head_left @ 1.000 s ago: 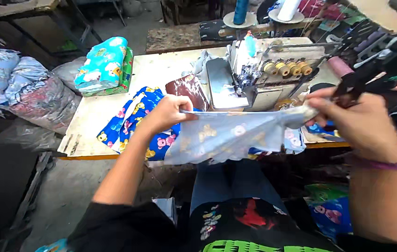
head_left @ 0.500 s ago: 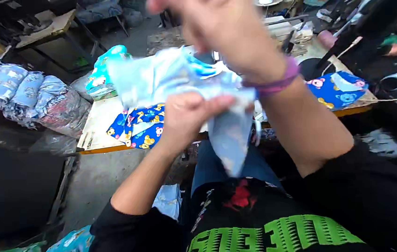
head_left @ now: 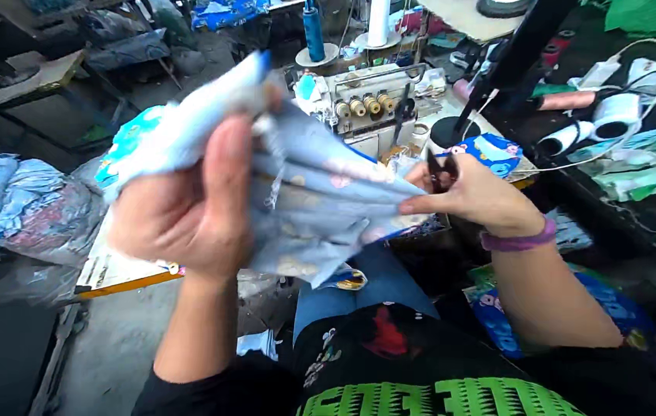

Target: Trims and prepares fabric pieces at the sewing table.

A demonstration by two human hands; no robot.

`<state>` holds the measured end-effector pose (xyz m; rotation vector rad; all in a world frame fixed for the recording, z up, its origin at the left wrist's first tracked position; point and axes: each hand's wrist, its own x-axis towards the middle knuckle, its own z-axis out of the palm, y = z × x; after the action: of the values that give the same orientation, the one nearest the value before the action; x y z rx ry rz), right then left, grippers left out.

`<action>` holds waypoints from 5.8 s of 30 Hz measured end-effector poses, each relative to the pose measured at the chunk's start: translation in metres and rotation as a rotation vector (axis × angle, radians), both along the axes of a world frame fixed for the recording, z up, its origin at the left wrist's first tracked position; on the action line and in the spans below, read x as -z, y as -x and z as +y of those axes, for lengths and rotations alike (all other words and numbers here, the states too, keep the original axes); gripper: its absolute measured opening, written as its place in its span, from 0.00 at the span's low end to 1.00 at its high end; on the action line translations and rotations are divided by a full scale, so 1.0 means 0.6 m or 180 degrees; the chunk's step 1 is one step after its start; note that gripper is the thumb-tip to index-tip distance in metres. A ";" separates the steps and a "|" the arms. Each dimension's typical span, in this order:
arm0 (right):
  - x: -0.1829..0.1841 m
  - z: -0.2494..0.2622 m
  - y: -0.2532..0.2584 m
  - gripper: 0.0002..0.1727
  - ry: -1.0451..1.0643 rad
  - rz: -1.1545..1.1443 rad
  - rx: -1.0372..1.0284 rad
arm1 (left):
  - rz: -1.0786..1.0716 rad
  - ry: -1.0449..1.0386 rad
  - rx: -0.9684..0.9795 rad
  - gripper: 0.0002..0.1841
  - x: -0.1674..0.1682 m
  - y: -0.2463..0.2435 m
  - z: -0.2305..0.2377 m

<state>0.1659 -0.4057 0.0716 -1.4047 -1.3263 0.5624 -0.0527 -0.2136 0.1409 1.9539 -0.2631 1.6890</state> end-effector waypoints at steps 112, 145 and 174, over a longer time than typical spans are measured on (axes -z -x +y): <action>0.259 0.133 0.104 0.06 0.1389 0.2131 0.0651 | 0.2137 0.0021 -0.1076 0.07 0.314 -0.080 0.095; 0.262 0.076 0.125 0.04 0.1114 0.1995 0.0839 | 0.2161 -0.0345 -0.0804 0.04 0.447 -0.004 -0.058; 0.188 0.231 0.029 0.15 0.0413 0.1320 0.1265 | 0.3713 0.0510 -0.2271 0.29 0.222 -0.238 0.358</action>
<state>0.1483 -0.2669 -0.0414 -1.5073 -0.6695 0.6339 0.0903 0.0013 0.0074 2.6754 1.0436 0.5580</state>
